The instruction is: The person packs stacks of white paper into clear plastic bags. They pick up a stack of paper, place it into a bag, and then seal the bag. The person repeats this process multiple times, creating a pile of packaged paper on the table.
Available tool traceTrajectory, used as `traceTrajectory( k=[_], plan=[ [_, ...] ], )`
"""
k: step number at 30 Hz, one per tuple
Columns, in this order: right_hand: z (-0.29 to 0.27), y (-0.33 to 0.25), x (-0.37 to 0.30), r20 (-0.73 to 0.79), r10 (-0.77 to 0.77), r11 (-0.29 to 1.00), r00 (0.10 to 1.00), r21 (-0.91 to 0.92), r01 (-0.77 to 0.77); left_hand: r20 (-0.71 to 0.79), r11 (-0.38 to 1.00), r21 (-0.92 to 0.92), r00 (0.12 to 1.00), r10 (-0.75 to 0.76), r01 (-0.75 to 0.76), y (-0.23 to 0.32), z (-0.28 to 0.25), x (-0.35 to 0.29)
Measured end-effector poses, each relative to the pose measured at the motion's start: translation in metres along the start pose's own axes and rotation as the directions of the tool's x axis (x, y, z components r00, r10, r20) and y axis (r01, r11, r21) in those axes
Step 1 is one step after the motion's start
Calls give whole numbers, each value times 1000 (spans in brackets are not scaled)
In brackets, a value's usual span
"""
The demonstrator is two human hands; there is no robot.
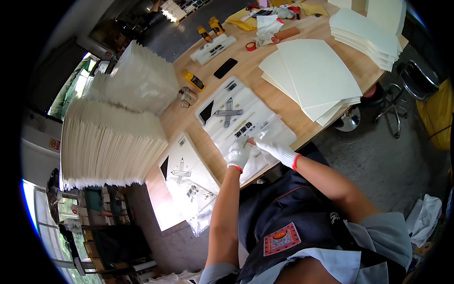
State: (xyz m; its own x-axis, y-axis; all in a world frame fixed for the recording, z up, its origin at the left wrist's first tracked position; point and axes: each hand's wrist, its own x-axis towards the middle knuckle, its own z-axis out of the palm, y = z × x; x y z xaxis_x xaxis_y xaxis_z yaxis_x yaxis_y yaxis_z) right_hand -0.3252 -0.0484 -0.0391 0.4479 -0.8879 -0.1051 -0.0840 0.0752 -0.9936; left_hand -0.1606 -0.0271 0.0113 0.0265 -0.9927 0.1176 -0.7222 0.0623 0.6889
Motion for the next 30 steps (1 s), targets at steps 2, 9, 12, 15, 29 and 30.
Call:
traceTrajectory(
  k=[2, 9, 12, 15, 29, 30],
  plan=[
    [8, 3, 18, -27, 12, 977, 1000, 215, -6, -42, 1000, 25, 999, 6, -5, 11, -9, 3],
    [-40, 36, 1, -101, -8, 759, 995, -649, -60, -105, 383, -923, 977, -186, -26, -2, -63, 27],
    [-68, 11, -28, -64, 113, 783, 992, -609, -128, -105, 217, -974, 971, -214, -57, 44, -74, 18],
    [-70, -70, -46, 88, 497, 837, 863, -309, -451, -60, 554, -831, 982, -180, 50, 56, -65, 9],
    [-36, -44, -27, 372, -452, 495, 811, -651, 575, 73, 904, -19, 901, 428, -427, 168, 30, -86],
    [-46, -43, -30, 405, -455, 455, 793, -660, 598, -52, 918, -63, 920, 388, -391, 150, 34, -76]
  ],
)
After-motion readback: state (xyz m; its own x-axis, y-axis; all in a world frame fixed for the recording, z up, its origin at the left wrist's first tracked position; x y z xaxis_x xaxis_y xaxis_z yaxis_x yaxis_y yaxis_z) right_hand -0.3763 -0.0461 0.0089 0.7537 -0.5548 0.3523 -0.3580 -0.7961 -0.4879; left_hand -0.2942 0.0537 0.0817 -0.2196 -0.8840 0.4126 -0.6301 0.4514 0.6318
